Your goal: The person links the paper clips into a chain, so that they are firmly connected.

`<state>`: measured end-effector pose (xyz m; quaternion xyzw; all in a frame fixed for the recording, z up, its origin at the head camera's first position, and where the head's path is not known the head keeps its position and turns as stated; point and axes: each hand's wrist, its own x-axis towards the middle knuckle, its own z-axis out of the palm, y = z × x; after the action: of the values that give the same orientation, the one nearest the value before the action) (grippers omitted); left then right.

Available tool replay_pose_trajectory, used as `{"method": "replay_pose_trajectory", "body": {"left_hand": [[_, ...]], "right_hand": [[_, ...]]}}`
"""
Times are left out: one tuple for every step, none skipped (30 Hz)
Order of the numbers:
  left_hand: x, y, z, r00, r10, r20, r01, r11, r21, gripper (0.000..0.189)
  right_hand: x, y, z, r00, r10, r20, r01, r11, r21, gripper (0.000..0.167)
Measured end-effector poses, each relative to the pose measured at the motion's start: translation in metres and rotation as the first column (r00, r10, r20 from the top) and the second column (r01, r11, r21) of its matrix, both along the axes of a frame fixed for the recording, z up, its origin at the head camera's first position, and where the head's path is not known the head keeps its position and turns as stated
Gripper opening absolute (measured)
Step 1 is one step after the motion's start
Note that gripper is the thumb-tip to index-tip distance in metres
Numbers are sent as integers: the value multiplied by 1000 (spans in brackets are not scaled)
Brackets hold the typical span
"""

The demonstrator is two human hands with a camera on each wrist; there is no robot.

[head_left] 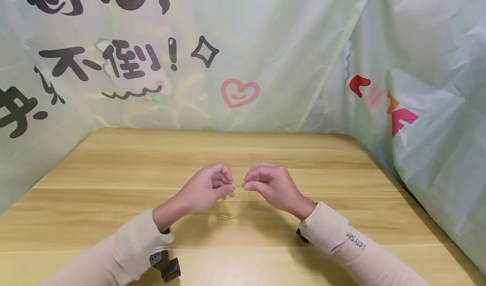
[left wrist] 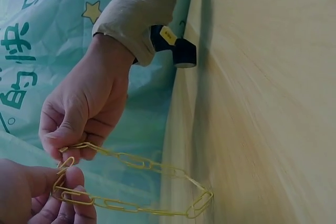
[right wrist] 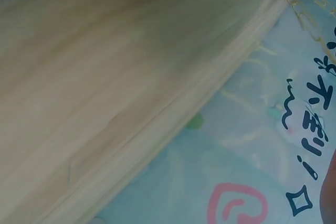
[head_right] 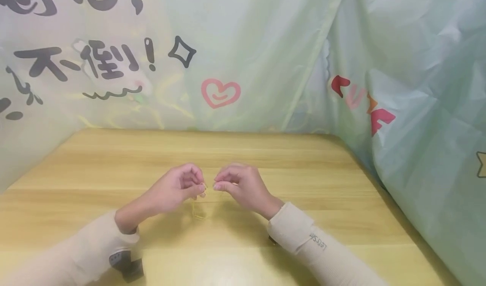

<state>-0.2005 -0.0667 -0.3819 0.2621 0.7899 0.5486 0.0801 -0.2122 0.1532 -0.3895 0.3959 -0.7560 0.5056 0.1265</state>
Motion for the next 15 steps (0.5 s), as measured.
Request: {"method": "replay_pose_trajectory", "body": {"left_hand": [[0,0,0,1000,-1,-1,1,1000,2,12],[0,1,0,1000,-1,-1,1,1000,7,11],[0,1,1,1000,-4,1,3,1000,13,11],[0,2,1,1000,-6,7,6,1000,21,10],[0,2,1,1000,-9,15,9,999,32,10],[0,2,2,1000,-12,23,11,999,41,11],[0,3,2,999,-17,33,15,999,52,11],[0,3,2,999,-20,41,17,998,62,11],[0,4,3,999,-23,46,20,997,68,11],[1,5,3,998,-25,51,21,997,72,11],[1,5,4,998,-26,54,22,997,74,12],[1,5,4,998,-28,55,24,997,73,12],[2,6,5,998,-27,54,23,997,70,12],[2,6,5,998,-27,54,23,997,68,12],[2,7,5,998,-29,55,26,997,67,12]], "right_hand": [[0,0,0,1000,2,-17,-2,1000,0,10],[-1,-1,0,999,4,-35,-4,1000,1,11],[-1,-1,-1,999,4,-54,-4,1000,4,11],[-2,-1,-1,997,4,-73,-4,1000,8,12],[-2,-1,-1,996,7,-87,-7,1000,11,13],[-2,-1,-1,995,9,-100,-7,1000,14,13],[-2,-1,-1,994,12,-108,-11,1000,17,13],[-2,-1,-1,993,16,-114,-14,1000,20,14],[-2,-1,-1,993,19,-117,-17,1000,22,14],[-2,-2,-1,993,23,-118,-20,1000,24,14],[-2,-2,-1,992,25,-120,-22,999,28,13],[-2,-2,-1,992,27,-120,-24,999,30,13],[-2,-2,-1,993,29,-118,-25,999,32,13],[-2,-3,-1,993,28,-119,-25,999,33,13],[-2,-3,-1,993,27,-119,-24,999,34,13]]}}
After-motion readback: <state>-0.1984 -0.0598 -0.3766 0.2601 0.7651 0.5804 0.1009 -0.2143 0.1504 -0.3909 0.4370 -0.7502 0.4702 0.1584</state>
